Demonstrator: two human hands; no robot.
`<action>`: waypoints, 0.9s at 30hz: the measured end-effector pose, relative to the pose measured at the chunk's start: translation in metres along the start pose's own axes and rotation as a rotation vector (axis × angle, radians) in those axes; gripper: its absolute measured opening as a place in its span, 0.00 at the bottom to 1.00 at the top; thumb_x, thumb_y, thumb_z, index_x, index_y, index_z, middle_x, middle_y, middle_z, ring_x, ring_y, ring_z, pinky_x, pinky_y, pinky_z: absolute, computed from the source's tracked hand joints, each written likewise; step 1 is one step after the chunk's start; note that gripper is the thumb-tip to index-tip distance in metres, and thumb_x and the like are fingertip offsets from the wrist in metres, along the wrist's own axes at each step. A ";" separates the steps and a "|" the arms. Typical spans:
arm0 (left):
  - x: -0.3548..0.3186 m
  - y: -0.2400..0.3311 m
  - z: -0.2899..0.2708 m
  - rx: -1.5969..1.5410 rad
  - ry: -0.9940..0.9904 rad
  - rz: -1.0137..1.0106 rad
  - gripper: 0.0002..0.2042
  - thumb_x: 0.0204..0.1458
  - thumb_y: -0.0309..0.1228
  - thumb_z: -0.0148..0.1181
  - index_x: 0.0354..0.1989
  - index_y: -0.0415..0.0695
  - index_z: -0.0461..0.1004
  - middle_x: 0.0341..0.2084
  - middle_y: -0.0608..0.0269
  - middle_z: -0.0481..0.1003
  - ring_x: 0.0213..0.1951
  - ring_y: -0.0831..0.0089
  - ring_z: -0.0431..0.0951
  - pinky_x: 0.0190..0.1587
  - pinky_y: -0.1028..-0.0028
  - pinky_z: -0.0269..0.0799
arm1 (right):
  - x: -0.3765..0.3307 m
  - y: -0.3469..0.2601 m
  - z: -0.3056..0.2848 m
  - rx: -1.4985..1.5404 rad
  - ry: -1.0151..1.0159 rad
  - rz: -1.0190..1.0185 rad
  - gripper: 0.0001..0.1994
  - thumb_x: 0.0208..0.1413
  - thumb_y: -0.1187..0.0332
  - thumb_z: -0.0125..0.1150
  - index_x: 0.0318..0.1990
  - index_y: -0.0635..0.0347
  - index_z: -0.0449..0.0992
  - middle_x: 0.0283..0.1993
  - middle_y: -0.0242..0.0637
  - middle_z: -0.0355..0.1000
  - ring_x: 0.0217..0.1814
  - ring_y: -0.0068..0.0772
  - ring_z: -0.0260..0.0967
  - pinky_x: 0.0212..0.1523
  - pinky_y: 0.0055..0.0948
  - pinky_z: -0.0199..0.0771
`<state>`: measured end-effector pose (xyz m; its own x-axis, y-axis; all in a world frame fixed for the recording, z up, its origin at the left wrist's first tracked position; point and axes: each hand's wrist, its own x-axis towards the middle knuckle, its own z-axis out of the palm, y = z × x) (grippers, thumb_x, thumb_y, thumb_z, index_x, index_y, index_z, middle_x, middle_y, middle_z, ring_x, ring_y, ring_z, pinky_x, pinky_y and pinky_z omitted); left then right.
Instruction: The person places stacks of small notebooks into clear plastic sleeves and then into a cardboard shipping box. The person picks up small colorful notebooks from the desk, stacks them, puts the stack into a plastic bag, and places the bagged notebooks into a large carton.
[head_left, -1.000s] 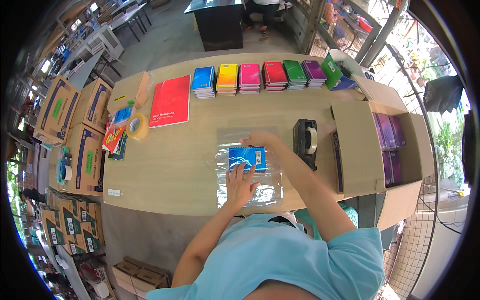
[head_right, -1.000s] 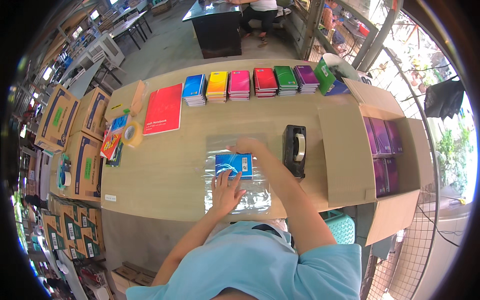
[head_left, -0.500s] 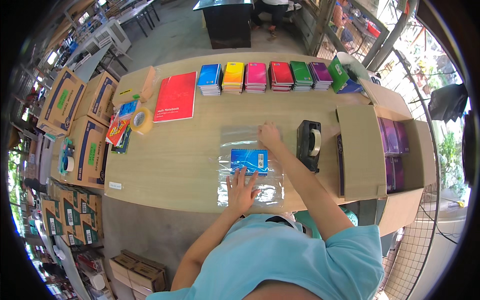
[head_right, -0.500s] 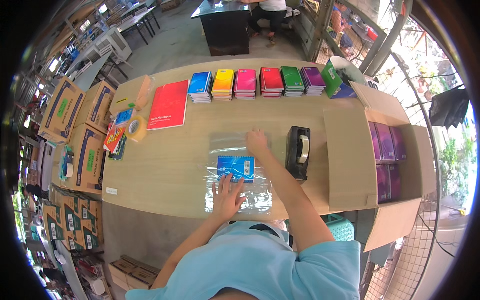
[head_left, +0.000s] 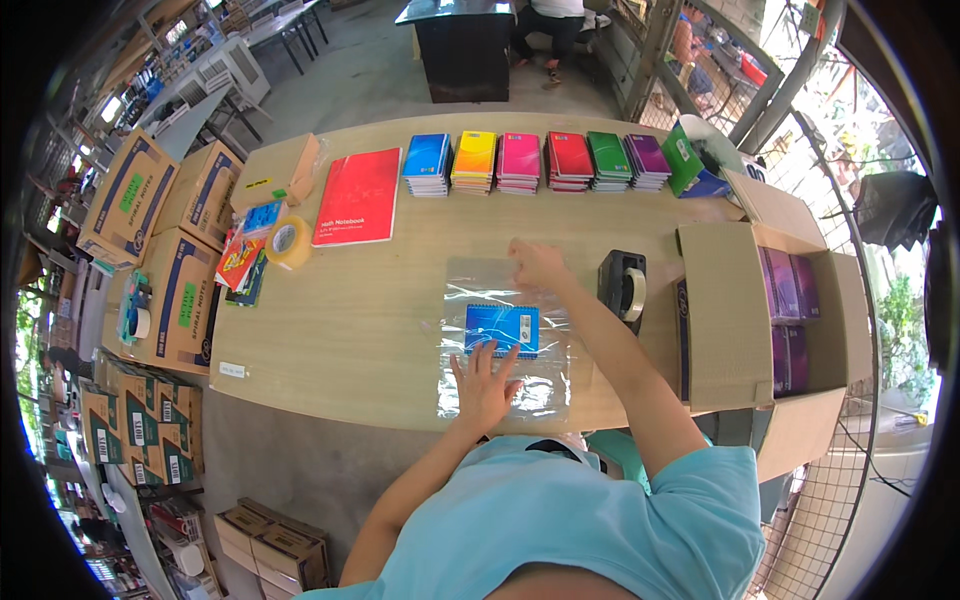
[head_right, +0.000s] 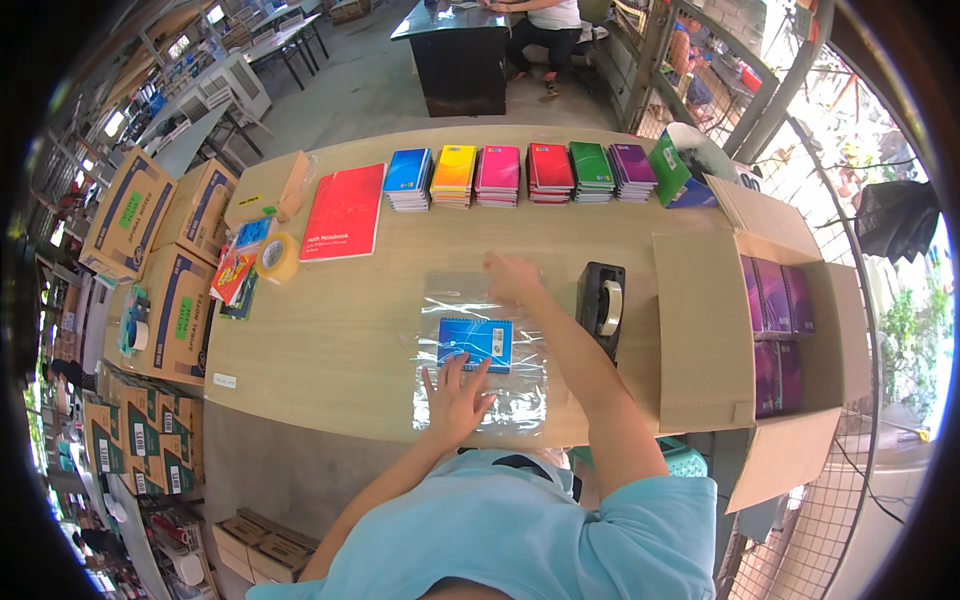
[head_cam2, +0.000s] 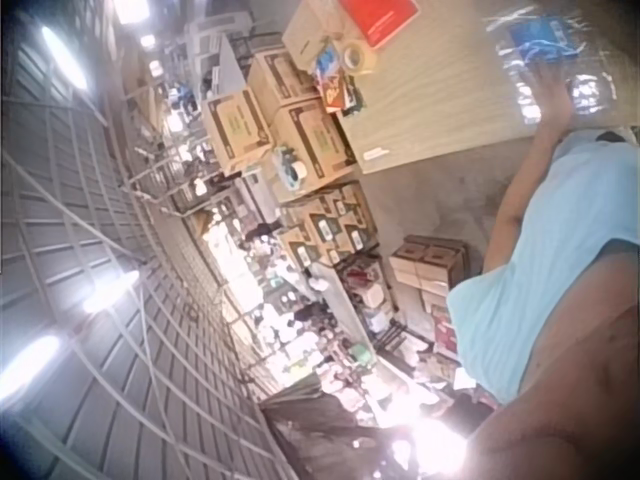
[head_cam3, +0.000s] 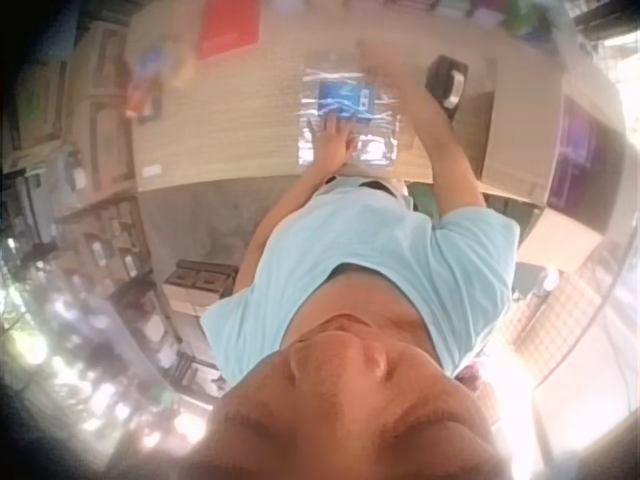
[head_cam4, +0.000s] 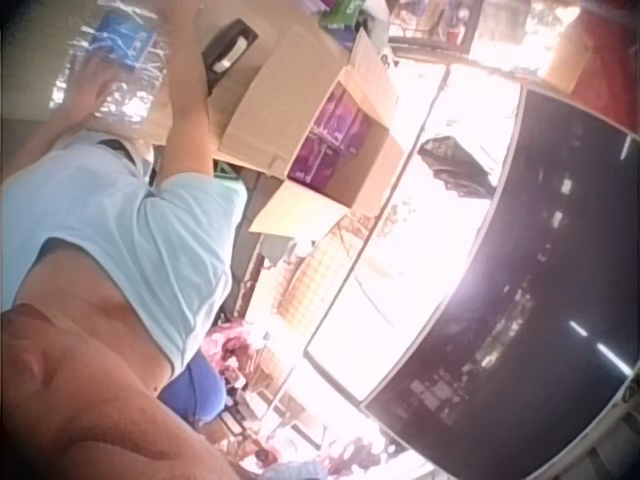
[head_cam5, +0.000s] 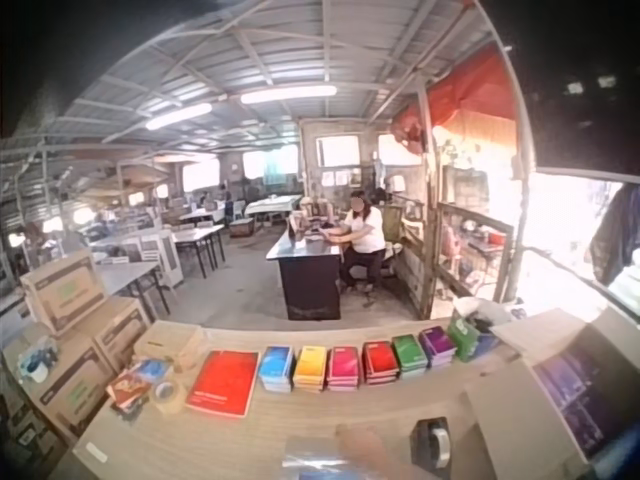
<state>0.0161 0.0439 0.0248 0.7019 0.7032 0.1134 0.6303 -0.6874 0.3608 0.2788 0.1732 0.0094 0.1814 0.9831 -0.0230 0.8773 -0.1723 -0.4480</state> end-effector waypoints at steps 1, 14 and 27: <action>0.003 0.001 -0.002 -0.002 0.001 0.004 0.33 0.51 0.45 0.65 0.67 0.60 0.62 0.64 0.52 0.59 0.66 0.48 0.57 0.61 0.29 0.48 | 0.003 -0.002 -0.004 0.028 -0.101 0.001 0.07 0.37 0.66 0.67 0.27 0.50 0.77 0.31 0.32 0.77 0.40 0.40 0.76 0.45 0.42 0.72; 0.020 0.015 -0.002 -0.034 0.084 -0.066 0.34 0.44 0.41 0.72 0.63 0.64 0.67 0.62 0.39 0.55 0.66 0.38 0.53 0.63 0.33 0.48 | -0.064 -0.037 -0.005 -0.128 -0.003 -0.363 0.09 0.45 0.69 0.63 0.36 0.46 0.83 0.36 0.33 0.74 0.44 0.42 0.73 0.39 0.43 0.76; 0.021 0.001 0.040 -0.086 0.089 -0.018 0.35 0.43 0.39 0.72 0.63 0.50 0.69 0.68 0.23 0.38 0.71 0.29 0.38 0.68 0.38 0.41 | -0.124 -0.070 0.044 0.016 0.374 -0.273 0.09 0.41 0.76 0.59 0.32 0.55 0.81 0.31 0.37 0.70 0.37 0.43 0.72 0.34 0.41 0.76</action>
<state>0.0443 0.0506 -0.0098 0.6557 0.7316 0.1867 0.6092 -0.6587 0.4416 0.1751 0.0662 0.0042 0.0952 0.9022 0.4207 0.9087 0.0938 -0.4067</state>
